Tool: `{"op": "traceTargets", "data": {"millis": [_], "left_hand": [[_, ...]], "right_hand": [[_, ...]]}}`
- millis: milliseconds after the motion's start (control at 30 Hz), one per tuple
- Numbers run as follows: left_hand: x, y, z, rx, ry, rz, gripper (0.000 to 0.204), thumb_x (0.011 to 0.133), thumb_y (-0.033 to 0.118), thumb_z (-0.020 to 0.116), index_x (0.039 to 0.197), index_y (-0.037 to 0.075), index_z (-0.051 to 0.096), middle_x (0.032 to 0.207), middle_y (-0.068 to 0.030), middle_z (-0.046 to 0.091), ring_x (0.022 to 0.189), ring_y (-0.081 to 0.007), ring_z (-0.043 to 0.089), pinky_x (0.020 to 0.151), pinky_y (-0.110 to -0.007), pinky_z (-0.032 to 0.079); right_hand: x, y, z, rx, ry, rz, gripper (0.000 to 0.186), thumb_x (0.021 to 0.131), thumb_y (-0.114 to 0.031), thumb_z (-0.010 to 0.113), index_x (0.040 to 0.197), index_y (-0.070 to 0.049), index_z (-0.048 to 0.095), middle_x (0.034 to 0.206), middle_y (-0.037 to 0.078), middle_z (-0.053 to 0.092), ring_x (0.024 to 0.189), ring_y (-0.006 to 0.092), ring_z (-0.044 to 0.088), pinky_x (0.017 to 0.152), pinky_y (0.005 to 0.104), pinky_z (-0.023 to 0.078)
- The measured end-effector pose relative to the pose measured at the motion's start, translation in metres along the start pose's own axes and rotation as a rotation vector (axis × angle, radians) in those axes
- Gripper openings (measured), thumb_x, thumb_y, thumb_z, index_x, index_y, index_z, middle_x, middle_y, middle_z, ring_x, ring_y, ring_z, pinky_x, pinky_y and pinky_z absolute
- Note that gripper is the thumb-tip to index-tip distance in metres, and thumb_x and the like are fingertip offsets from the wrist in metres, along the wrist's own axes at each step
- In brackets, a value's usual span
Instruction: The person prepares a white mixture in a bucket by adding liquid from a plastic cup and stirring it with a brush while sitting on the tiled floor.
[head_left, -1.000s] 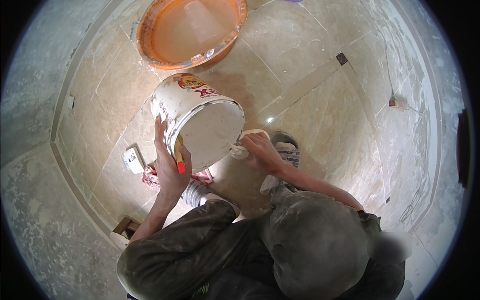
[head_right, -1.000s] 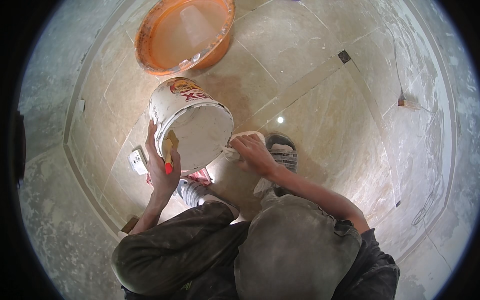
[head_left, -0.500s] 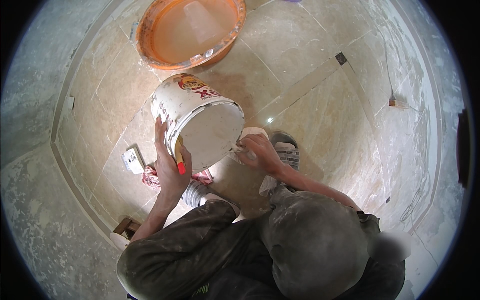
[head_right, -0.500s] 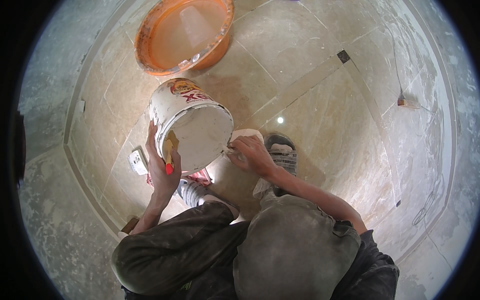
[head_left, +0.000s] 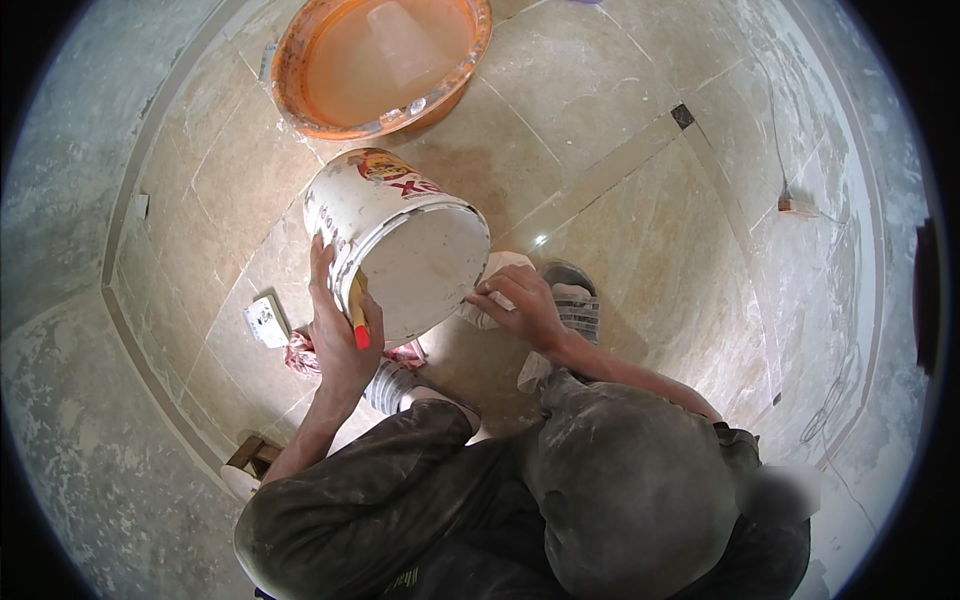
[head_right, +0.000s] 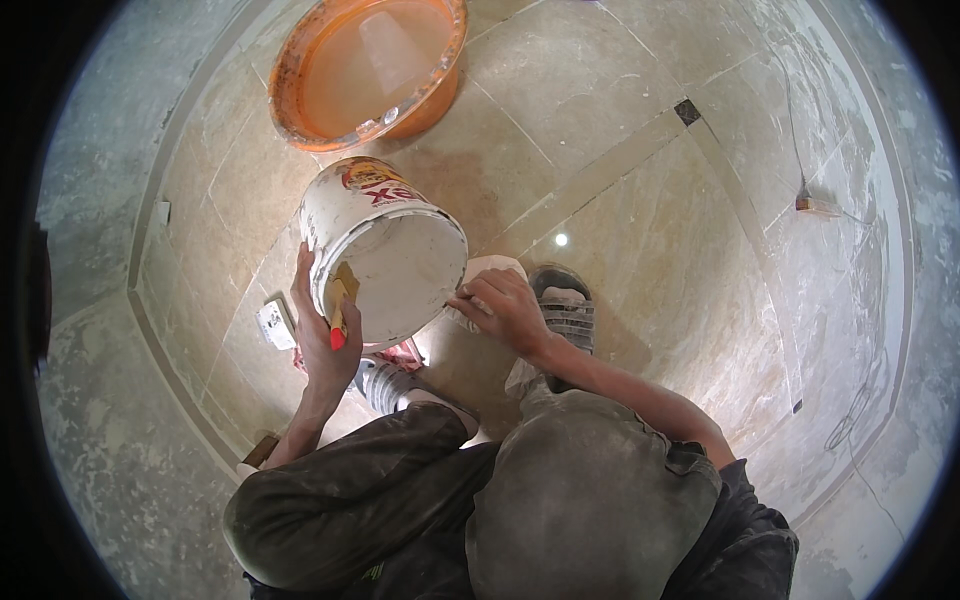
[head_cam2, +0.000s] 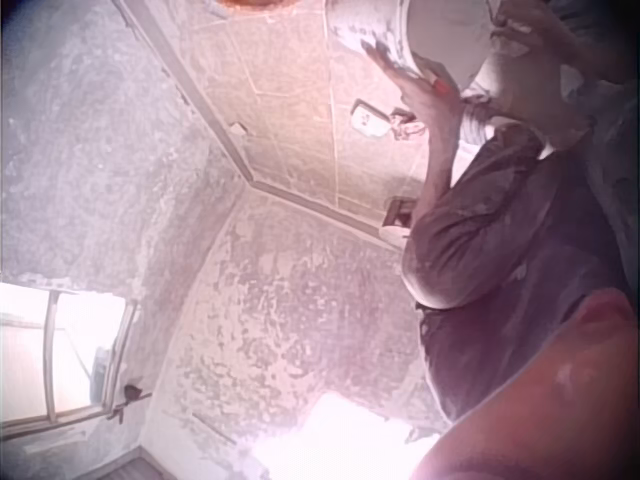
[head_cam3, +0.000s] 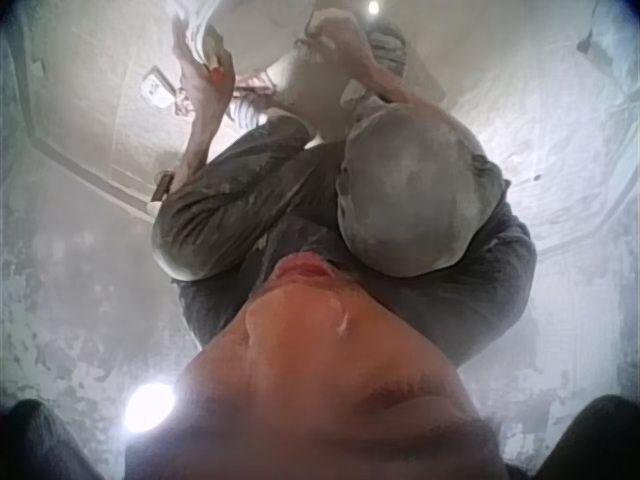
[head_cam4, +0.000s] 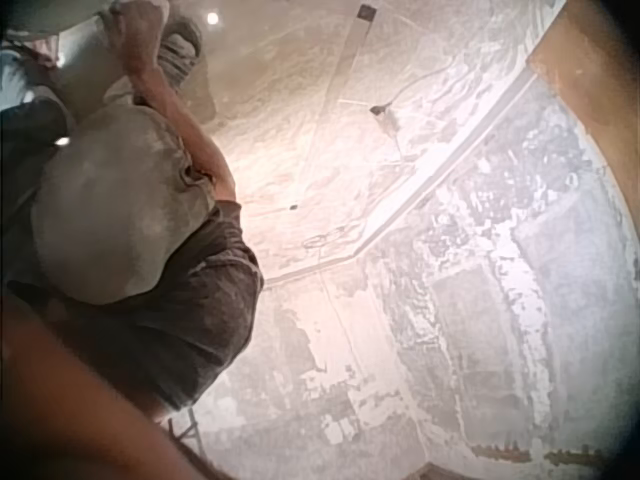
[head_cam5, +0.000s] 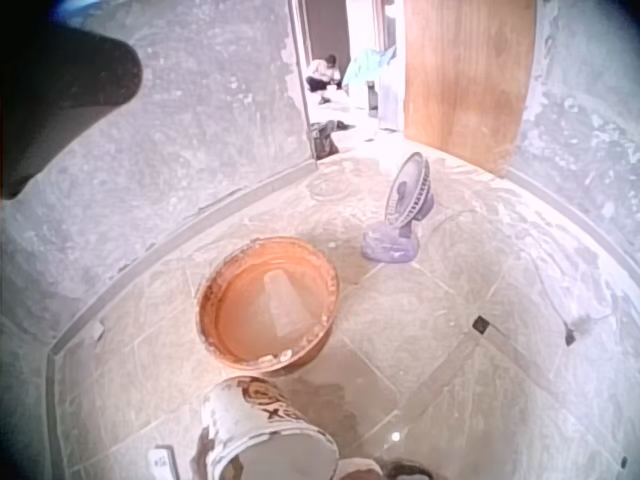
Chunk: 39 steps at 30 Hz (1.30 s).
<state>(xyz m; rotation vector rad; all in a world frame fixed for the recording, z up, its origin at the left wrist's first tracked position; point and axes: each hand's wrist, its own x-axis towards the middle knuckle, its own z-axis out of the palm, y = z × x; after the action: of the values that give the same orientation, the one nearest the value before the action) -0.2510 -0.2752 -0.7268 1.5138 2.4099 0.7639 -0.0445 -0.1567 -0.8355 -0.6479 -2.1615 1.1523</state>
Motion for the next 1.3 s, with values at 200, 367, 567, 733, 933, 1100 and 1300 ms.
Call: {"op": "traceTargets", "data": {"millis": [200, 367, 567, 733, 933, 1100, 1300], "left_hand": [[0.0, 0.002, 0.0, -0.023, -0.008, -0.007, 0.067, 0.085, -0.006, 0.054, 0.145, -0.002, 0.024, 0.154, -0.0288, 0.027, 0.131, -0.0472, 0.046, 0.098, -0.05, 0.051], [0.0, 0.002, 0.0, -0.028, -0.008, -0.007, 0.067, 0.085, -0.005, 0.054, 0.145, -0.003, 0.024, 0.154, -0.0289, 0.027, 0.131, -0.0472, 0.046, 0.098, -0.05, 0.051], [0.0, 0.001, 0.001, -0.025, 0.002, -0.007, 0.069, 0.085, -0.006, 0.054, 0.146, -0.003, 0.022, 0.154, -0.027, 0.028, 0.129, -0.0451, 0.049, 0.096, -0.048, 0.052], [0.0, 0.0, 0.001, 0.011, -0.002, 0.003, 0.074, 0.085, -0.007, 0.054, 0.149, -0.003, 0.016, 0.154, -0.0261, 0.028, 0.128, -0.0432, 0.05, 0.096, -0.047, 0.053], [0.001, 0.001, 0.001, -0.007, -0.007, -0.021, 0.074, 0.086, -0.007, 0.053, 0.149, -0.004, 0.016, 0.154, -0.0272, 0.028, 0.128, -0.0429, 0.05, 0.096, -0.047, 0.053], [0.002, 0.001, -0.001, 0.008, -0.006, 0.004, 0.074, 0.086, -0.007, 0.053, 0.149, -0.004, 0.016, 0.152, -0.0286, 0.03, 0.128, -0.0431, 0.051, 0.096, -0.047, 0.053], [0.004, 0.002, -0.003, -0.123, 0.01, -0.142, 0.065, 0.087, -0.005, 0.049, 0.148, -0.004, 0.027, 0.15, -0.0257, 0.034, 0.14, -0.0388, 0.037, 0.114, -0.045, 0.033]], "right_hand": [[0.004, -0.001, 0.002, -0.008, -0.016, -0.046, 0.015, 0.079, -0.016, 0.078, 0.081, -0.009, 0.065, 0.076, 0.002, 0.061, 0.073, 0.0215, 0.061, 0.067, 0.0371, 0.045], [0.005, -0.003, -0.004, -0.031, -0.071, -0.09, 0.012, 0.08, -0.018, 0.078, 0.085, -0.011, 0.069, 0.079, 0.001, 0.06, 0.076, 0.0211, 0.061, 0.069, 0.0375, 0.046], [0.008, 0.002, -0.012, -0.127, -0.182, -0.167, 0.017, 0.082, -0.023, 0.075, 0.096, -0.015, 0.07, 0.08, 0.001, 0.057, 0.078, 0.0213, 0.06, 0.072, 0.0373, 0.047], [0.01, 0.006, -0.014, -0.133, -0.304, -0.19, 0.02, 0.084, -0.025, 0.072, 0.102, -0.016, 0.068, 0.079, 0.002, 0.057, 0.077, 0.0205, 0.061, 0.071, 0.037, 0.047], [0.012, 0.008, -0.012, -0.149, -0.324, -0.2, 0.019, 0.085, -0.022, 0.069, 0.103, -0.016, 0.067, 0.077, 0.002, 0.058, 0.071, 0.0205, 0.063, 0.068, 0.0365, 0.048], [0.008, 0.005, -0.012, -0.187, -0.353, -0.186, 0.02, 0.086, -0.02, 0.067, 0.106, -0.015, 0.066, 0.078, 0.002, 0.059, 0.066, 0.0201, 0.064, 0.059, 0.0351, 0.051], [0.011, 0.006, -0.013, -0.187, -0.367, -0.214, 0.026, 0.085, -0.018, 0.067, 0.11, -0.017, 0.064, 0.08, 0.001, 0.058, 0.067, 0.0198, 0.063, 0.058, 0.0347, 0.052]]}}
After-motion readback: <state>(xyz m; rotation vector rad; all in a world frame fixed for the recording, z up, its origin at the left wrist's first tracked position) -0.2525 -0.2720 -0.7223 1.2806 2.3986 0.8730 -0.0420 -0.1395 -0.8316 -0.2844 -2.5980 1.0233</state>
